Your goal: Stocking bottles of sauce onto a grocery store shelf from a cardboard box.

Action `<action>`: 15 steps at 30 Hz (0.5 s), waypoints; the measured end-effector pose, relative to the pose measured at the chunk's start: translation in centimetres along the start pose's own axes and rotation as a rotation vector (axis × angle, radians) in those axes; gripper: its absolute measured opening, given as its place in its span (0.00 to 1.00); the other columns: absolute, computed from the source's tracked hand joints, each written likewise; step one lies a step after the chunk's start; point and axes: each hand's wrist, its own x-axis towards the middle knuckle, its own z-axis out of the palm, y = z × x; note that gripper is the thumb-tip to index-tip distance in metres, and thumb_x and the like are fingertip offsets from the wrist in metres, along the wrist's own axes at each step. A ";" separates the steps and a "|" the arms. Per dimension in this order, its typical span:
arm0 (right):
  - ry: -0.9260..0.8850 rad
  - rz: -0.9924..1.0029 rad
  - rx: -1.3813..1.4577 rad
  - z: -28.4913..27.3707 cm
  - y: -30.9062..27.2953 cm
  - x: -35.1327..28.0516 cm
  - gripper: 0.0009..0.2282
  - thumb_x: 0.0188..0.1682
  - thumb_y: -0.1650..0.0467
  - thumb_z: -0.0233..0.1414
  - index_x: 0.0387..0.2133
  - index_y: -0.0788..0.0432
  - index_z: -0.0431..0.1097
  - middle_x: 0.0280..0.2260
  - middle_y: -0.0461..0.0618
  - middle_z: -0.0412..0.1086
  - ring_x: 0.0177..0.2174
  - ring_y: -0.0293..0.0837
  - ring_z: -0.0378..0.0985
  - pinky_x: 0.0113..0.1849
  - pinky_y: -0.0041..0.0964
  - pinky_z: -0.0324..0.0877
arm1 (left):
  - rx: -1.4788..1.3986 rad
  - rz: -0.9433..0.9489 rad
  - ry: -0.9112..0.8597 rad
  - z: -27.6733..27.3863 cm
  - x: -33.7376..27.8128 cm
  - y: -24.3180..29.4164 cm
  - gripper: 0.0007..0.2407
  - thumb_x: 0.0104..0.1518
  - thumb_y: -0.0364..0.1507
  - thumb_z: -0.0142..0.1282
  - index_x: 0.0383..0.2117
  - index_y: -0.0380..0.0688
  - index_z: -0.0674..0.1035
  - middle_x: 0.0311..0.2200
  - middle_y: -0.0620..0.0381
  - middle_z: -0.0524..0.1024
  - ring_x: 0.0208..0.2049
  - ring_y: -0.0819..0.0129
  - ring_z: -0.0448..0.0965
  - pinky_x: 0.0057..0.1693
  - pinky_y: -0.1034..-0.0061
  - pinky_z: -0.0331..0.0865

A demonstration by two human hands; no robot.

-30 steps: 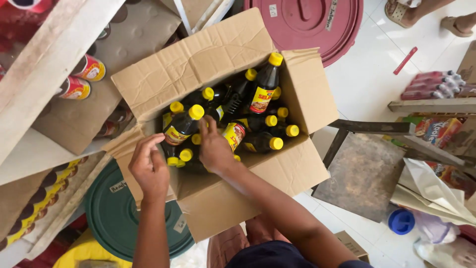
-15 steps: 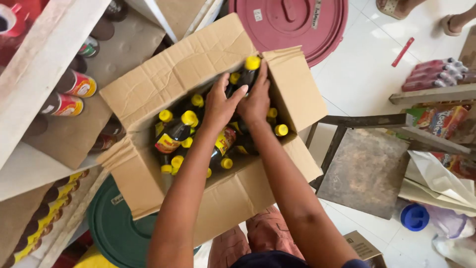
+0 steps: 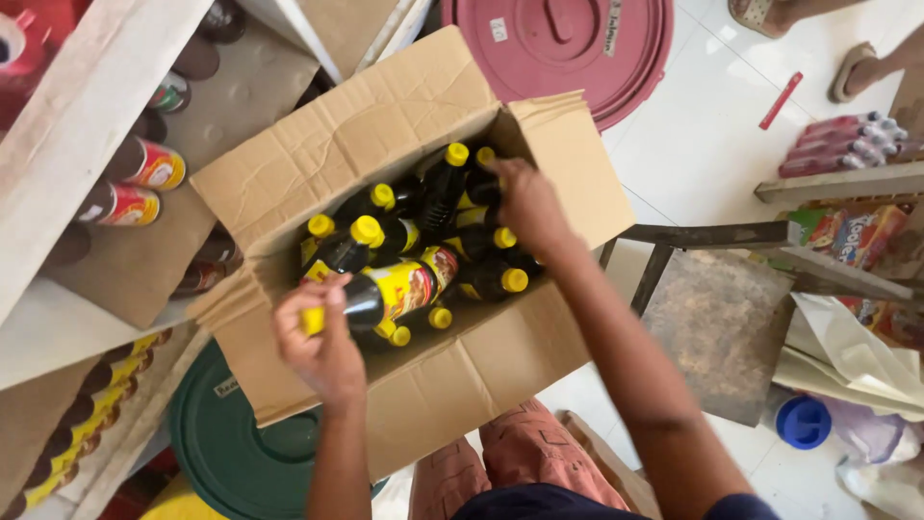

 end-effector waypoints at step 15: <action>-0.315 -0.305 -0.510 2.1 3.5 5.0 0.17 0.42 0.66 0.60 0.45 0.61 0.75 0.33 0.58 0.75 0.40 0.57 0.77 0.42 0.48 0.73 | 0.484 0.108 0.160 -8.8 -1.5 -0.5 0.06 0.60 0.19 0.62 0.36 0.36 0.75 0.43 0.46 0.76 0.46 0.56 0.78 0.56 0.66 0.72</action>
